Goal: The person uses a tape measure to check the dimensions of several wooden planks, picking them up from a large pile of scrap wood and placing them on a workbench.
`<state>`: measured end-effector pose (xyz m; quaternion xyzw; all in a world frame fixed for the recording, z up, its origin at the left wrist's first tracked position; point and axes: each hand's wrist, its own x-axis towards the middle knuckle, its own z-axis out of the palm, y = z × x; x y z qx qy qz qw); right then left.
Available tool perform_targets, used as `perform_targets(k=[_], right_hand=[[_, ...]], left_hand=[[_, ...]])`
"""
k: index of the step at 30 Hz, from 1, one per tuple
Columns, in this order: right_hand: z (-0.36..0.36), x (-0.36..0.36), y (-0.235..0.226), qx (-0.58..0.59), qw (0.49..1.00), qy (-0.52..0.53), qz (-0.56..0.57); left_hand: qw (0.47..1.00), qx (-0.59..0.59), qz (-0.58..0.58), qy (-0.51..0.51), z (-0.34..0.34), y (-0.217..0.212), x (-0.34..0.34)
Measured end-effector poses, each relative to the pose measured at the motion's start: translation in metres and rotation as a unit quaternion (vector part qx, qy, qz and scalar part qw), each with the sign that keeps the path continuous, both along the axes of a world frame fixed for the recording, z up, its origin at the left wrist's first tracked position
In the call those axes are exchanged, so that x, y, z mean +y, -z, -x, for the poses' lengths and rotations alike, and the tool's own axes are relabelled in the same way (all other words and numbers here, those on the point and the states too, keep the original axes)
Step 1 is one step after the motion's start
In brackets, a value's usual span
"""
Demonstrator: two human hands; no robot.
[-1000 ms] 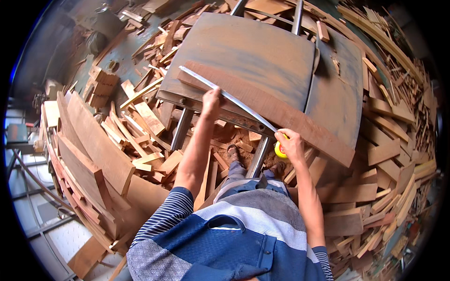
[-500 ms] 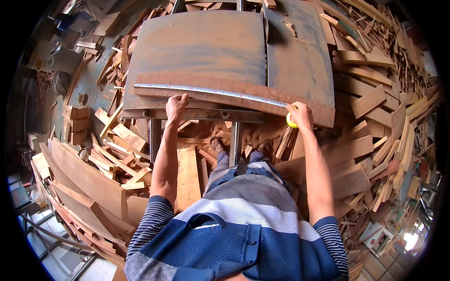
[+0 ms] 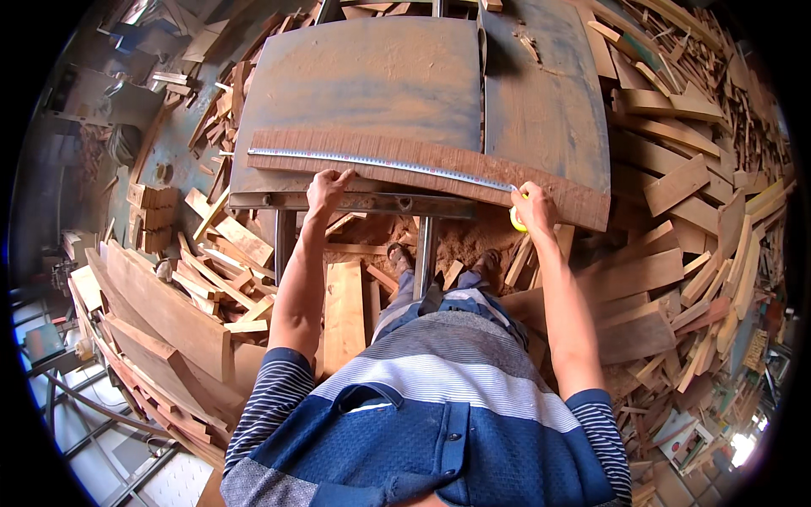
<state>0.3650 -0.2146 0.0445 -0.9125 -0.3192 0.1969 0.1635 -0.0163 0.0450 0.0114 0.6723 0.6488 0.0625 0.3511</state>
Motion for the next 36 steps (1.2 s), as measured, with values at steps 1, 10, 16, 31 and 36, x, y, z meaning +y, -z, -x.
perform_targets(k=[1,10,16,31,36], right_hand=[[0.000,-0.001,0.000,-0.016,1.000,-0.002,-0.007],[-0.002,-0.001,0.000,0.000,1.000,-0.003,-0.014],[-0.001,-0.002,-0.001,0.007,1.000,-0.002,-0.022],[-0.001,0.000,0.001,-0.002,1.000,-0.005,-0.024],[-0.005,-0.003,0.006,-0.029,0.999,-0.011,-0.033]], left_hand=[[1.000,0.000,0.001,0.001,-0.001,-0.001,0.001],[1.000,0.008,-0.004,0.006,-0.002,0.007,0.001],[1.000,0.007,-0.008,0.008,-0.003,0.007,-0.001],[1.000,0.011,-0.009,0.002,-0.004,0.005,-0.001],[1.000,0.000,-0.027,0.010,-0.007,0.004,0.000]])
